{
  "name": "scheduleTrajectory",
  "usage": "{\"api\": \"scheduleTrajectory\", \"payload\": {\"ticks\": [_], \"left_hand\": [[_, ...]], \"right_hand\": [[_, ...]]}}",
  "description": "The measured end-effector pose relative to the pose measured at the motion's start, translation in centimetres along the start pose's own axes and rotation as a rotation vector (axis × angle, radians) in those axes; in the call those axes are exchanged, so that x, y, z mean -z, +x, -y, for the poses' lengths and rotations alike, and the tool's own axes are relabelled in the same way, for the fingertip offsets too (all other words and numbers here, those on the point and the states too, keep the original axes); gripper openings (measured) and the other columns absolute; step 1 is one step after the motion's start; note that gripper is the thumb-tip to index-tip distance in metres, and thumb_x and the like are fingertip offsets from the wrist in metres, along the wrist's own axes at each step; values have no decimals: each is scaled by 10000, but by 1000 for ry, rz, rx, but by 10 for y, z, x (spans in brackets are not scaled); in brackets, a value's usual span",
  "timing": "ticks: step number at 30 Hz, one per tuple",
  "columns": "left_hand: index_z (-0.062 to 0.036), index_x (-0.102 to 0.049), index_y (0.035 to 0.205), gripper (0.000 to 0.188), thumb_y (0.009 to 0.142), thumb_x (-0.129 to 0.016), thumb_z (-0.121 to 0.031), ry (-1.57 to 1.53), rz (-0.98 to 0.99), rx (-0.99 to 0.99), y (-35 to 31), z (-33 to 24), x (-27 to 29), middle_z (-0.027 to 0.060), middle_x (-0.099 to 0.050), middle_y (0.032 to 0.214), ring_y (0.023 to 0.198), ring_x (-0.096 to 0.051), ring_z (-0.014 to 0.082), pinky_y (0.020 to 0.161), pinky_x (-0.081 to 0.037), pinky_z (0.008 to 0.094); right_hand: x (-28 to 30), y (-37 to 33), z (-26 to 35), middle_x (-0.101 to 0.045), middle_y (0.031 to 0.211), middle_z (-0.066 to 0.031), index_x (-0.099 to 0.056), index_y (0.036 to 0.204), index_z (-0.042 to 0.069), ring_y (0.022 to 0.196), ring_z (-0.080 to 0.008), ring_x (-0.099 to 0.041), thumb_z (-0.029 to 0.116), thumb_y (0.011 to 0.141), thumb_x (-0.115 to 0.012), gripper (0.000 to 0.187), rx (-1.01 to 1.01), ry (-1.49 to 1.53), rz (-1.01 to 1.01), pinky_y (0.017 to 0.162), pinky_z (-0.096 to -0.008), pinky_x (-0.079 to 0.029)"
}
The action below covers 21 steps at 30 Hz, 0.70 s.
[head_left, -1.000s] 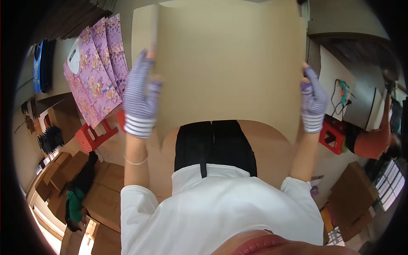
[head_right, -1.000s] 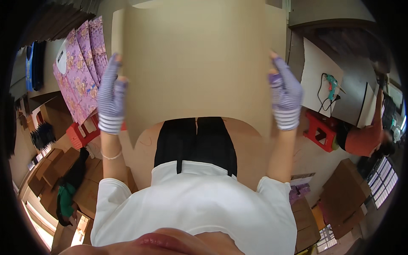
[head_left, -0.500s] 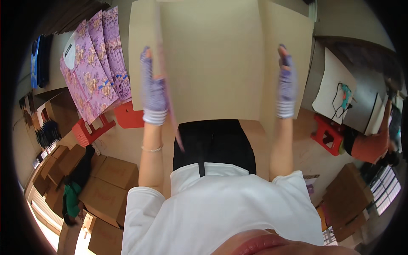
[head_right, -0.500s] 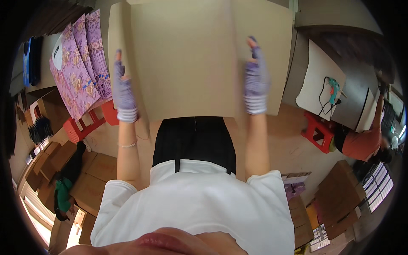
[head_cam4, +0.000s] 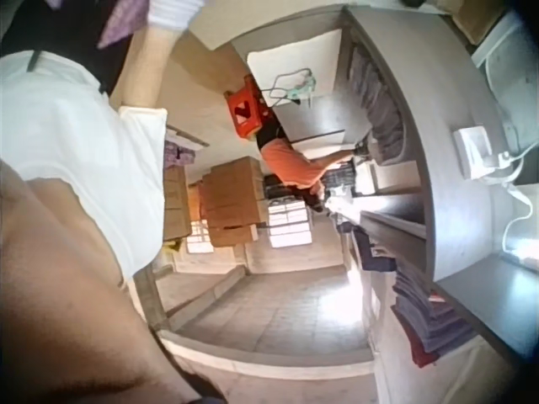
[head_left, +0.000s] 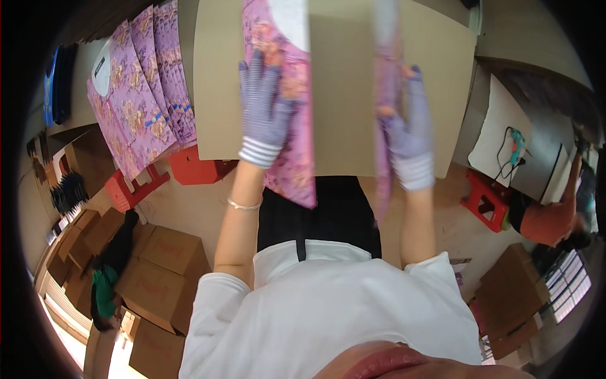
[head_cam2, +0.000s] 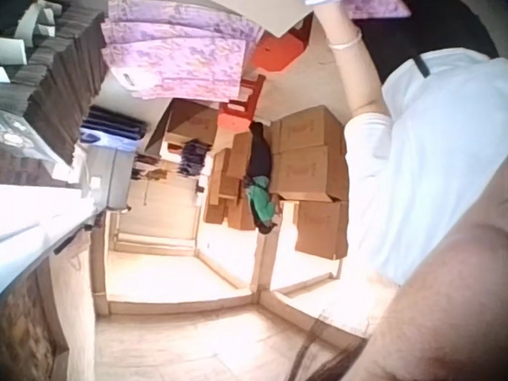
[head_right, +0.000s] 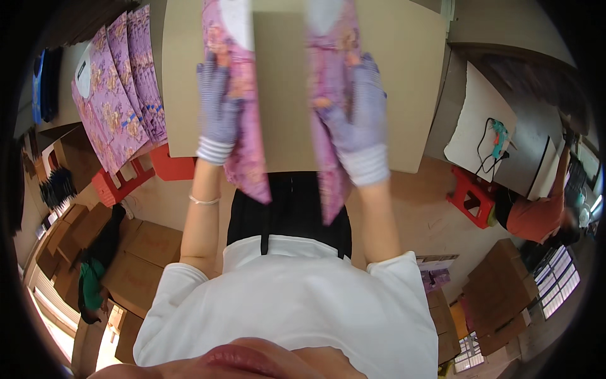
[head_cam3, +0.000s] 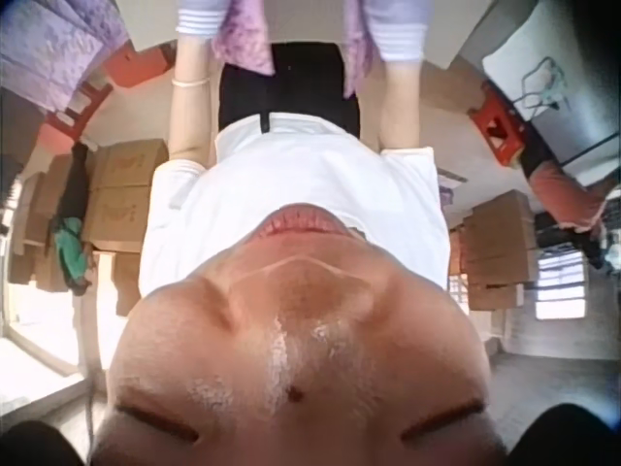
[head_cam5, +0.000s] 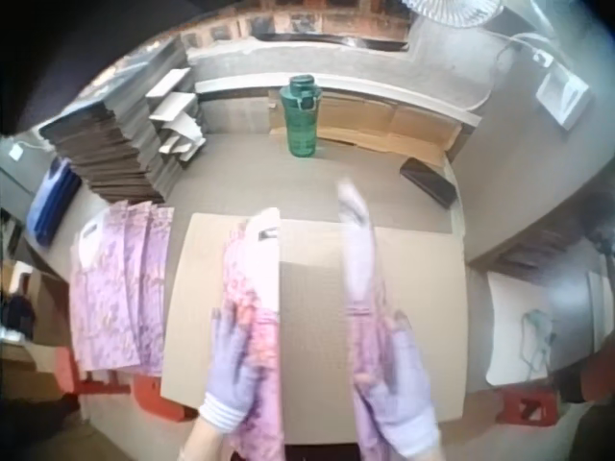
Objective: The person repeatedly folds pink floral-patterned garments on a cardboard sheet, smooths them flat, and stacks them on the left side of the table. The process is repeated for multiple items throughout the clip.
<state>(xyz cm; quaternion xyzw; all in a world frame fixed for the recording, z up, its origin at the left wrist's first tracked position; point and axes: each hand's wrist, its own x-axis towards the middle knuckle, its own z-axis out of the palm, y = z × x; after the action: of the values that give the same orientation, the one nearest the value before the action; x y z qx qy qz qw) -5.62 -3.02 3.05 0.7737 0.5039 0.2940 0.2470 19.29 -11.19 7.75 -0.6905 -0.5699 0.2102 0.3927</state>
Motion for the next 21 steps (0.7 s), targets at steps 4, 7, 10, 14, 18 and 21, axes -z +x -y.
{"api": "scheduleTrajectory", "payload": {"ticks": [4, 7, 10, 14, 18, 21], "left_hand": [[-25, -399, 1471, 607, 990, -503, -380, -745, -73, 313, 18, -26, 55, 142, -362, 1546, 1447, -291, 283, 1178, -232, 412], [-5, -423, 1449, 530, 1003, -512, -277, -507, -18, 259, 24, 13, 87, 133, -403, 1521, 1405, -369, 236, 1156, -268, 378], [50, -454, 1406, 476, 1014, -465, -220, -415, 44, 170, 46, 42, 90, 140, -457, 1485, 1352, -439, 224, 1113, -326, 303], [3, -499, 1390, 533, 966, -557, -316, -437, -62, 149, 85, 66, 68, 136, -435, 1502, 1377, -413, 270, 1141, -305, 388], [-16, -499, 1393, 476, 980, -547, -246, -339, -153, -1, 85, 40, 28, 165, -510, 1421, 1336, -455, 312, 1119, -340, 439], [10, -492, 1388, 547, 984, -548, -354, -355, -207, -309, 83, 6, -11, 227, -491, 1421, 1332, -456, 358, 1111, -355, 426]], "right_hand": [[81, -10, 49, -404, 1502, -205, -310, 1497, 19, 1412, -286, -369, 198, 846, -727, 794, -314, 117, 150, 1152, -374, -292], [110, -10, -4, -510, 1421, -169, -401, 1448, -19, 1221, -189, -560, -78, 867, -510, 595, -420, 129, -61, 1019, -280, -427], [124, 15, -66, -498, 1432, -176, -421, 1407, -76, 1177, -191, -585, -94, 858, -460, 551, -405, 196, -155, 1013, -296, -437], [122, 27, -130, -501, 1425, -191, -473, 1367, -39, 1224, -281, -551, -46, 872, -498, 496, -100, -330, -191, 1058, -372, -414], [69, 20, -75, -599, 1284, -171, -569, 1276, 29, 1189, -330, -571, 59, 902, -590, 376, 279, -603, -15, 1038, -388, -441], [8, -14, -49, -699, 1065, -110, -677, 1112, 48, 1039, -274, -647, 139, 903, -649, 229, -31, 36, 211, 925, -345, -505]]}}
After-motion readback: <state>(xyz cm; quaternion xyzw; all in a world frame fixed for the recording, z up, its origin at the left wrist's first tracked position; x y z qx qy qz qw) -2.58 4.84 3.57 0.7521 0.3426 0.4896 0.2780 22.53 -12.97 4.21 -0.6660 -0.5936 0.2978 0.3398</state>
